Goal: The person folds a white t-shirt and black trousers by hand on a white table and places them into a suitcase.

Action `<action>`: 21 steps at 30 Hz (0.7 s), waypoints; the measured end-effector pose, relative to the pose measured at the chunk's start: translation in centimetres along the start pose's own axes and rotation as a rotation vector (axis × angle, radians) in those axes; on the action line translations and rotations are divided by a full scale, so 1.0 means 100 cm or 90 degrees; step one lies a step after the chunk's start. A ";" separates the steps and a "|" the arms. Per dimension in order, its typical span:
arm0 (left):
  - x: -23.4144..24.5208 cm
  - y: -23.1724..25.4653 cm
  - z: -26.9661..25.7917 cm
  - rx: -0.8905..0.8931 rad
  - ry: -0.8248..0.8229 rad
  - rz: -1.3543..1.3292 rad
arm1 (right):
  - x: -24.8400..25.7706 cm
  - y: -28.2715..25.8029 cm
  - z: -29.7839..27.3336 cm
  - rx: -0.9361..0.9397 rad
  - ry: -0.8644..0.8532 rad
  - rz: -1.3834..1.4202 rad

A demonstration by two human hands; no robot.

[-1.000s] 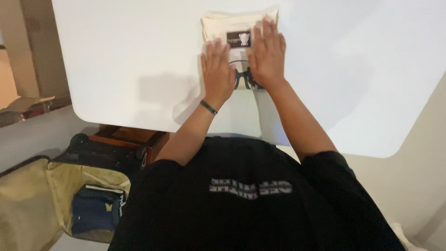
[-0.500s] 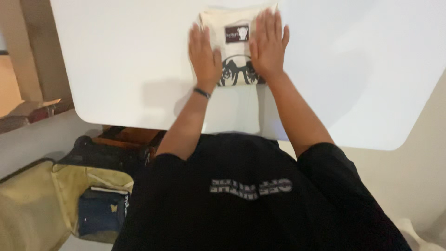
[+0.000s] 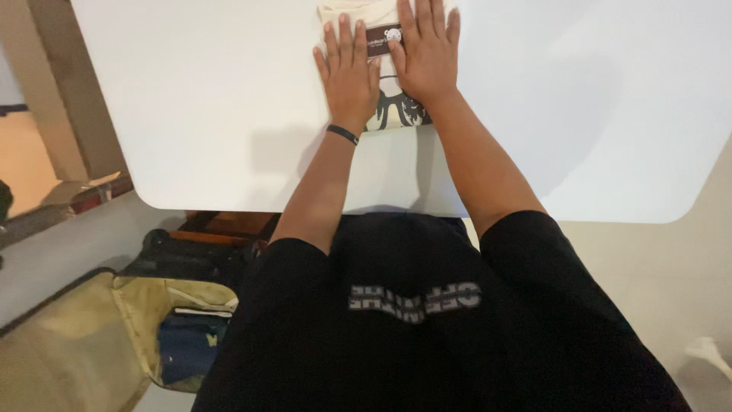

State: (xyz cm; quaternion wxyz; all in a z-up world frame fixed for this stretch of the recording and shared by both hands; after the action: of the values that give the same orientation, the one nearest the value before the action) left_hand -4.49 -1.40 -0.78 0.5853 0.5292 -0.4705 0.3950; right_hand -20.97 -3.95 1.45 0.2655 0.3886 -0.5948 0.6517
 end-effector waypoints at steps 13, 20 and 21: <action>-0.001 -0.006 -0.052 0.051 0.112 -0.039 | -0.020 0.019 -0.056 -0.010 0.023 0.057; 0.004 -0.012 -0.039 0.255 0.079 -0.115 | 0.009 0.040 -0.066 -0.183 0.230 0.278; 0.004 -0.013 -0.037 0.262 0.092 -0.115 | 0.009 0.036 -0.061 -0.229 0.144 0.204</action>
State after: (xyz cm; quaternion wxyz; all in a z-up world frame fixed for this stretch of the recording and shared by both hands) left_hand -2.66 2.04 -0.65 0.5303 0.6478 -0.2879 0.4650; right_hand -25.57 1.41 0.20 0.2886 0.1609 -0.7216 0.6084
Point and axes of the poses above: each hand's wrist, its own z-axis towards the middle knuckle, its own x-axis out of the back of the hand, y = z × x, the point moved 1 cm from there along z, towards the middle knuckle, and after that the axes turned 10 degrees about z, right-handed, at the moved point
